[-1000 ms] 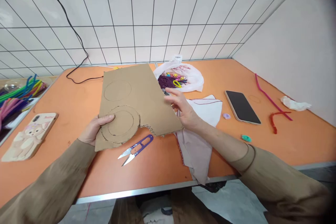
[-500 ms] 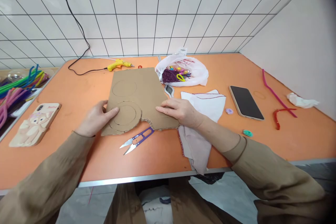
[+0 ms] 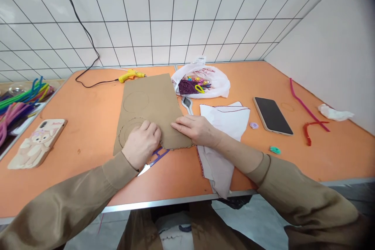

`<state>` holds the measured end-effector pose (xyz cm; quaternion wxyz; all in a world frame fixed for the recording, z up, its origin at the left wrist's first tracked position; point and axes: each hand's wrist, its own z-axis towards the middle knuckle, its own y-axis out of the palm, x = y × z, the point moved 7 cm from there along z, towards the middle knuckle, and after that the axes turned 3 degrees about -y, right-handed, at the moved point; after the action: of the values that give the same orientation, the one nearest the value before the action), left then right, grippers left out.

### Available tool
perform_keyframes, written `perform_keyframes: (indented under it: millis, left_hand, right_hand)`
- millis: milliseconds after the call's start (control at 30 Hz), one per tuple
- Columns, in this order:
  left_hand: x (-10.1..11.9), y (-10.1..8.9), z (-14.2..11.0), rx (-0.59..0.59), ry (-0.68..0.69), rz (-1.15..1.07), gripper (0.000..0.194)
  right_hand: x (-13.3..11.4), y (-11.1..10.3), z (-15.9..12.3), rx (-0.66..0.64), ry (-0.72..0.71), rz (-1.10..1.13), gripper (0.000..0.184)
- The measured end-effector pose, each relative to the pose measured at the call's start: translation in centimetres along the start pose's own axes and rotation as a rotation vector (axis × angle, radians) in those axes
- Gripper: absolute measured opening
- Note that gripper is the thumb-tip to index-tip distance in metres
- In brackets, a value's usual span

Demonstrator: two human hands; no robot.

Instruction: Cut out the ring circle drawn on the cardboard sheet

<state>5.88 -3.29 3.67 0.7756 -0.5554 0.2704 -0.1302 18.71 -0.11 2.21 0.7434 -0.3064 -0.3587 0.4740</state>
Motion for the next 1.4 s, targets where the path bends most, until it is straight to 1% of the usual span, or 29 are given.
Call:
perform_keyframes:
  millis: [100, 233, 400, 467, 533, 633, 700, 733, 767, 800, 833, 867, 900, 933, 967, 1033, 1133, 1167, 1200, 1267, 1300, 1333, 1367, 1400]
  left_hand:
    - [0.9, 0.2, -0.1, 0.028, 0.038, 0.055, 0.02]
    - [1.5, 0.5, -0.4, 0.03, 0.093, 0.058, 0.021]
    - [0.8, 0.9, -0.2, 0.011, 0.087, -0.032, 0.018]
    - [0.4, 0.9, 0.0, 0.016, 0.067, -0.076, 0.021]
    - [-0.1, 1.0, 0.3, -0.005, 0.045, -0.124, 0.023]
    - [-1.5, 1.5, 0.7, -0.099, -0.037, -0.243, 0.018]
    - [-3.1, 1.7, 0.7, -0.158, -0.109, -0.44, 0.013]
    - [-3.8, 1.8, 0.6, -0.191, -0.119, -0.599, 0.021]
    - [-4.7, 1.9, 0.3, -0.22, -0.158, -0.769, 0.032]
    - [-6.0, 1.9, 0.1, -0.207, -0.253, -0.916, 0.041]
    - [-7.3, 2.0, -0.3, -0.197, -0.363, -1.016, 0.045]
    - [-8.5, 2.1, -0.7, -0.173, -0.47, -1.051, 0.045]
    - [-9.4, 2.3, -1.1, -0.152, -0.557, -1.06, 0.044]
    - [-10.0, 2.5, -1.5, -0.152, -0.612, -1.049, 0.043]
    - [-10.4, 2.6, -1.7, -0.15, -0.641, -1.018, 0.043]
    - [-11.0, 3.1, -1.8, -0.125, -0.653, -0.928, 0.043]
    - [-12.6, 3.3, -2.3, 0.032, -0.683, -0.727, 0.048]
    - [-13.2, 3.4, -2.7, 0.078, -0.707, -0.649, 0.051]
    - [-13.9, 3.6, -3.1, 0.093, -0.751, -0.599, 0.055]
    - [-15.1, 4.0, -4.0, 0.084, -0.855, -0.589, 0.059]
    - [-15.3, 3.7, -4.3, 0.106, -0.876, -0.589, 0.058]
    - [-15.2, 3.1, -4.3, 0.149, -0.857, -0.58, 0.054]
    - [-14.7, 2.1, -4.1, 0.21, -0.788, -0.56, 0.048]
    - [-13.6, 1.0, -3.6, 0.256, -0.666, -0.53, 0.041]
  right_hand:
    - [-0.1, -0.1, 0.1, 0.007, 0.0, -0.005, 0.028]
    - [0.0, -0.1, 0.0, 0.005, 0.02, 0.024, 0.028]
    - [0.5, 0.5, -0.3, -0.024, 0.062, 0.14, 0.027]
    - [0.9, 0.7, -0.3, -0.051, 0.102, 0.232, 0.027]
    - [1.4, 0.9, -0.3, -0.07, 0.166, 0.344, 0.025]
    - [1.9, 0.8, -0.2, -0.079, 0.247, 0.467, 0.025]
    - [2.0, 0.8, -0.2, -0.093, 0.292, 0.499, 0.026]
    - [2.1, 0.8, -0.2, -0.099, 0.311, 0.507, 0.027]
    - [2.1, 0.8, -0.3, -0.101, 0.326, 0.511, 0.027]
    - [2.1, 0.8, -0.3, -0.098, 0.332, 0.513, 0.028]
    - [2.1, 0.8, -0.4, -0.093, 0.332, 0.512, 0.027]
    - [2.0, 0.9, -0.4, -0.089, 0.325, 0.509, 0.027]
    - [2.0, 0.9, -0.5, -0.085, 0.315, 0.504, 0.026]
    - [1.9, 0.9, -0.5, -0.084, 0.302, 0.495, 0.026]
    - [1.8, 0.8, -0.5, -0.084, 0.287, 0.482, 0.025]
    - [1.6, 0.7, -0.5, -0.083, 0.247, 0.441, 0.026]
    - [1.1, 0.2, -0.4, -0.06, 0.2, 0.363, 0.028]
    - [1.0, 0.0, -0.4, -0.041, 0.193, 0.341, 0.03]
    - [1.0, -0.2, -0.3, -0.015, 0.189, 0.323, 0.031]
    - [1.1, -0.7, -0.3, 0.053, 0.19, 0.284, 0.034]
    - [1.2, -0.9, -0.3, 0.09, 0.195, 0.265, 0.035]
    - [1.3, -1.1, -0.4, 0.124, 0.204, 0.244, 0.035]
    - [1.4, -1.2, -0.4, 0.149, 0.215, 0.224, 0.035]
    - [1.5, -1.1, -0.5, 0.164, 0.223, 0.206, 0.035]
